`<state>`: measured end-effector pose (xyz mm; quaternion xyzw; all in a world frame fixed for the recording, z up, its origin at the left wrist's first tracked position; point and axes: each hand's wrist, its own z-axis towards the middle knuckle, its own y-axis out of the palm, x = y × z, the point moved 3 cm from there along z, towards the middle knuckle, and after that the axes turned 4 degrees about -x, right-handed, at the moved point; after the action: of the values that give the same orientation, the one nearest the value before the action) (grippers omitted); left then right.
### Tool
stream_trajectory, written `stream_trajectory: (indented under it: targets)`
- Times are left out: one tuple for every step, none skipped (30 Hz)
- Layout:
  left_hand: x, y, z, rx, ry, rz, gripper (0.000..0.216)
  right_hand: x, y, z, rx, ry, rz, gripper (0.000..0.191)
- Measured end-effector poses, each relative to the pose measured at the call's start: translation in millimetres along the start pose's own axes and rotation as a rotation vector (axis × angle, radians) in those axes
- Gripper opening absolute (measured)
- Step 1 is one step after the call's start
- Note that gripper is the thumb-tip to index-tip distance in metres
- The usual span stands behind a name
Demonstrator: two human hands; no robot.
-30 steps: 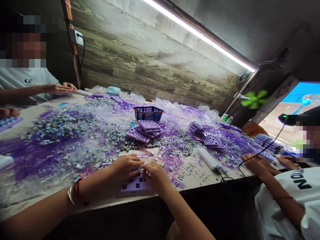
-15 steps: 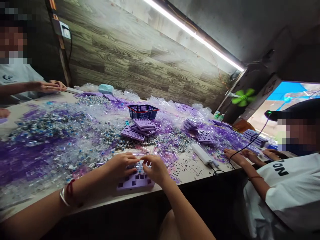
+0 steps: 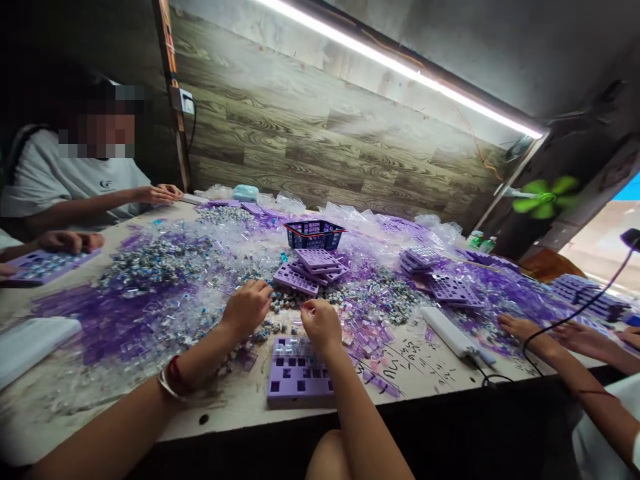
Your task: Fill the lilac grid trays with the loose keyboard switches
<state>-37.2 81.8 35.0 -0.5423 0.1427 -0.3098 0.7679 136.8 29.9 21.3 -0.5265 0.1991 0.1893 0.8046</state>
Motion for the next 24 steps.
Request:
stream_trajectory:
  targets:
    - [-8, -1, 1, -0.003, -0.053, 0.013, 0.021, -3, 3, 1, -0.011, -0.004, -0.005, 0.018]
    - [-14, -1, 2, -0.011, -0.09, 0.02, 0.02, -6, 5, 1, -0.019, -0.006, -0.011, 0.018]
    - [-18, 1, 2, -0.024, -0.11, 0.022, 0.02, -8, 7, 2, -0.027, -0.007, -0.018, 0.019]
    - [-20, 3, 2, -0.038, -0.12, 0.024, 0.02, -10, 8, 3, -0.035, -0.01, -0.026, 0.019]
    - [-22, 5, 1, -0.051, -0.127, 0.028, 0.021, -13, 9, 6, -0.047, -0.016, -0.035, 0.02]
    - [-22, 8, 1, -0.063, -0.131, 0.032, 0.022, -15, 11, 8, -0.063, -0.025, -0.043, 0.021]
    - [-21, 10, 1, -0.074, -0.131, 0.037, 0.022, -18, 13, 12, -0.081, -0.037, -0.053, 0.024]
    - [-20, 11, 1, -0.083, -0.129, 0.042, 0.021, -21, 16, 17, -0.102, -0.05, -0.063, 0.027]
    - [-20, 12, 1, -0.092, -0.127, 0.047, 0.02, -25, 19, 22, -0.123, -0.061, -0.074, 0.03]
    - [-19, 13, 2, -0.099, -0.125, 0.052, 0.02, -29, 23, 28, -0.142, -0.069, -0.088, 0.033]
    - [-18, 13, 2, -0.104, -0.124, 0.057, 0.021, -34, 27, 33, -0.159, -0.073, -0.104, 0.034]
    - [-18, 12, 2, -0.107, -0.123, 0.062, 0.022, -39, 31, 39, -0.173, -0.07, -0.123, 0.034]
    - [-18, 11, 3, -0.109, -0.122, 0.064, 0.023, -44, 35, 44, -0.185, -0.061, -0.146, 0.033]
    - [-17, 10, 3, -0.108, -0.119, 0.062, 0.025, -49, 39, 49, -0.199, -0.049, -0.173, 0.031]
    - [-17, 9, 3, -0.109, -0.115, 0.059, 0.026, -53, 42, 53, -0.213, -0.029, -0.206, 0.03]
    - [-17, 9, 4, -0.11, -0.109, 0.054, 0.026, -57, 44, 57, -0.232, -0.012, -0.238, 0.028]
    - [-17, 8, 4, -0.112, -0.103, 0.049, 0.027, -60, 46, 60, -0.251, 0.008, -0.271, 0.025]
    - [-17, 9, 5, -0.124, -0.094, 0.053, 0.028, -63, 47, 63, -0.265, 0.024, -0.302, 0.023]
    - [-18, 10, 5, -0.131, -0.087, 0.053, 0.029, -65, 47, 64, -0.272, 0.03, -0.325, 0.022]
    - [-19, 11, 6, -0.123, -0.074, 0.055, 0.029, -66, 48, 65, -0.275, 0.038, -0.345, 0.022]
    - [-20, 13, 7, -0.108, -0.069, 0.055, 0.03, -67, 47, 66, -0.273, 0.042, -0.36, 0.024]
    - [-21, 14, 7, -0.09, -0.068, 0.054, 0.03, -67, 47, 65, -0.268, 0.045, -0.369, 0.024]
    - [-23, 15, 7, -0.068, -0.068, 0.057, 0.03, -67, 46, 64, -0.264, 0.046, -0.372, 0.025]
    - [-24, 16, 7, -0.046, -0.07, 0.063, 0.029, -66, 45, 62, -0.258, 0.048, -0.369, 0.025]
